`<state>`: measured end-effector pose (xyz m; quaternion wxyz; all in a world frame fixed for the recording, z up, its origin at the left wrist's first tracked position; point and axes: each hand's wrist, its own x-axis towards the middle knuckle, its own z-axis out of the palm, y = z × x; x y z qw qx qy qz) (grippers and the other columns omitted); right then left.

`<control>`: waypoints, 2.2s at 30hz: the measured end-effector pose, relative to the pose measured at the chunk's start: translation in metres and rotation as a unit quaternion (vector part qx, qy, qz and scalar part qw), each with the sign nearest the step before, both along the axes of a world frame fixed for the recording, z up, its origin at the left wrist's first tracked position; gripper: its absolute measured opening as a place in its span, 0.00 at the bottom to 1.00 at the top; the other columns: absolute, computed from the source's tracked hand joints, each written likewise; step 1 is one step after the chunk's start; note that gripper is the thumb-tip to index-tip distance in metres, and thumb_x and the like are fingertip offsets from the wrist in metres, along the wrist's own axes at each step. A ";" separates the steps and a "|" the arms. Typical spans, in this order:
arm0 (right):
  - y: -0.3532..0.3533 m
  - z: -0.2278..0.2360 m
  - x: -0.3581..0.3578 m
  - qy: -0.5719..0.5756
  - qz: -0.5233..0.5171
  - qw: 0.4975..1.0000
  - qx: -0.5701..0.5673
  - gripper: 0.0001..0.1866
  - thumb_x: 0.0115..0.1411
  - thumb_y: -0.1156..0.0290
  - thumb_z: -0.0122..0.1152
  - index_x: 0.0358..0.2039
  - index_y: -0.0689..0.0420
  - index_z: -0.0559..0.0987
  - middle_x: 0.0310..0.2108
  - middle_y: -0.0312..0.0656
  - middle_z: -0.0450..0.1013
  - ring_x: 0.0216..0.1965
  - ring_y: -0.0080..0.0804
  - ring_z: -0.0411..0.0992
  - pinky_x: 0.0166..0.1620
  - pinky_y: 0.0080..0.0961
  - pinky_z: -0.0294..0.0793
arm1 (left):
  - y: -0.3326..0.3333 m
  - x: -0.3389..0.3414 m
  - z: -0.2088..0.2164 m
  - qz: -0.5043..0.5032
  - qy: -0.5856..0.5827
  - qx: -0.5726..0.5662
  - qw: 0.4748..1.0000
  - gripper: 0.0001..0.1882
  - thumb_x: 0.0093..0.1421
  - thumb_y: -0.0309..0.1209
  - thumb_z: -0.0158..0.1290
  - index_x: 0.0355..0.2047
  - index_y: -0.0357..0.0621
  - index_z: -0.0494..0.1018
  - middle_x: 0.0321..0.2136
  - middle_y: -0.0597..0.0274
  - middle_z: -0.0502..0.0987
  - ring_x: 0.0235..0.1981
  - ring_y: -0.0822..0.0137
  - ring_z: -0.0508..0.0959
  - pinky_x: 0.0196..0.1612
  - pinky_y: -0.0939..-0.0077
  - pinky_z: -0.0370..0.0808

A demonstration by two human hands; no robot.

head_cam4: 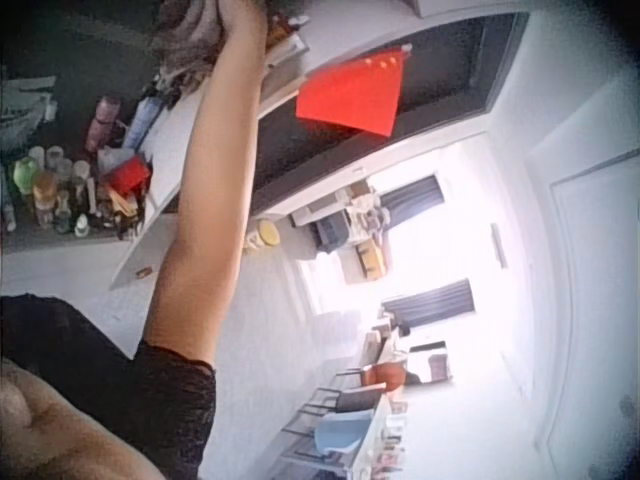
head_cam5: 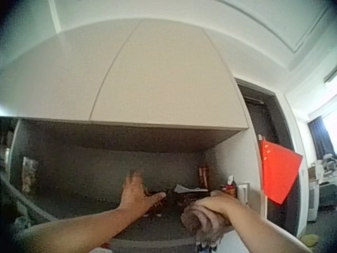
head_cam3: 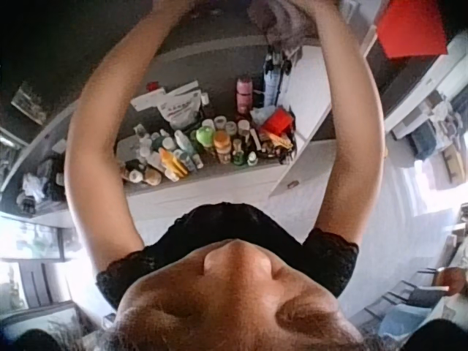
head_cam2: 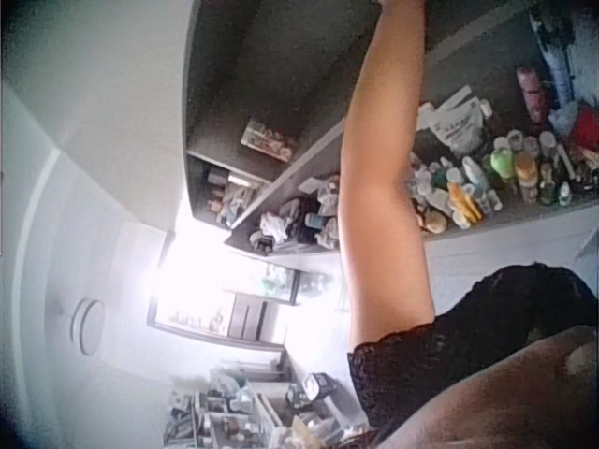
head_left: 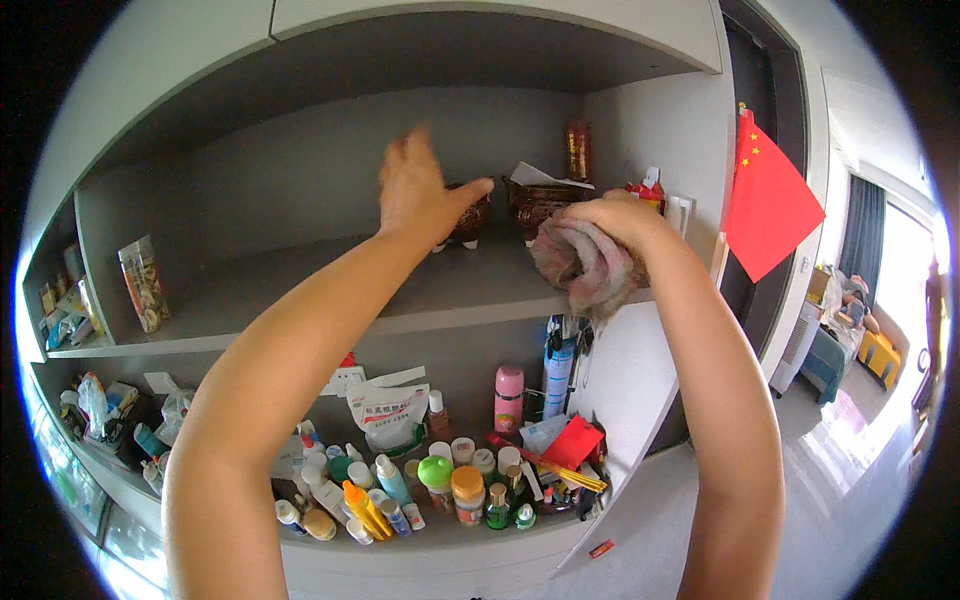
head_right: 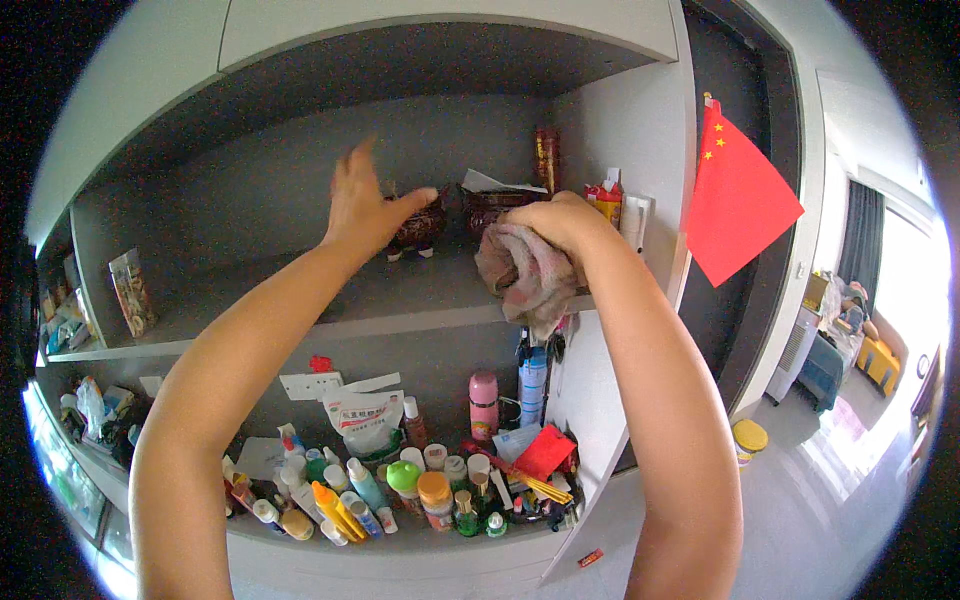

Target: The person wipes various bottles, jars, and containers with a cloth and arranges them on a shelf. They handle items one by one, cleaning the exterior surfaces before placing them back in an organized manner on the upper shelf.

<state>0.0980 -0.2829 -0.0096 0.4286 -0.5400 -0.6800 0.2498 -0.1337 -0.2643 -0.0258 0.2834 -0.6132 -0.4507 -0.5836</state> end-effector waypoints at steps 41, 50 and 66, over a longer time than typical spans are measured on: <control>-0.045 -0.090 -0.004 0.039 -0.115 0.915 0.384 0.18 0.57 0.54 0.57 0.40 0.54 0.79 0.32 0.49 0.78 0.35 0.50 0.76 0.38 0.41 0.74 | -0.004 0.111 0.063 0.119 0.560 0.159 0.804 0.07 0.49 0.27 0.53 0.25 0.43 0.81 0.38 0.62 0.74 0.46 0.61 0.71 0.54 0.63 0.65; -0.045 -0.090 -0.001 0.044 -0.097 0.914 0.392 0.18 0.57 0.55 0.57 0.41 0.55 0.79 0.31 0.48 0.78 0.34 0.49 0.76 0.38 0.40 0.75 | 0.032 0.144 0.048 0.149 0.593 0.122 0.782 0.07 0.48 0.31 0.55 0.24 0.50 0.82 0.38 0.67 0.75 0.49 0.64 0.70 0.58 0.59 0.61; -0.042 -0.093 0.001 0.040 -0.108 0.912 0.394 0.17 0.55 0.55 0.59 0.39 0.53 0.79 0.30 0.46 0.77 0.33 0.48 0.76 0.37 0.41 0.74 | 0.066 0.157 0.042 0.087 0.544 -0.022 0.834 0.14 0.54 0.25 0.52 0.38 0.58 0.81 0.39 0.60 0.78 0.49 0.59 0.73 0.56 0.60 0.65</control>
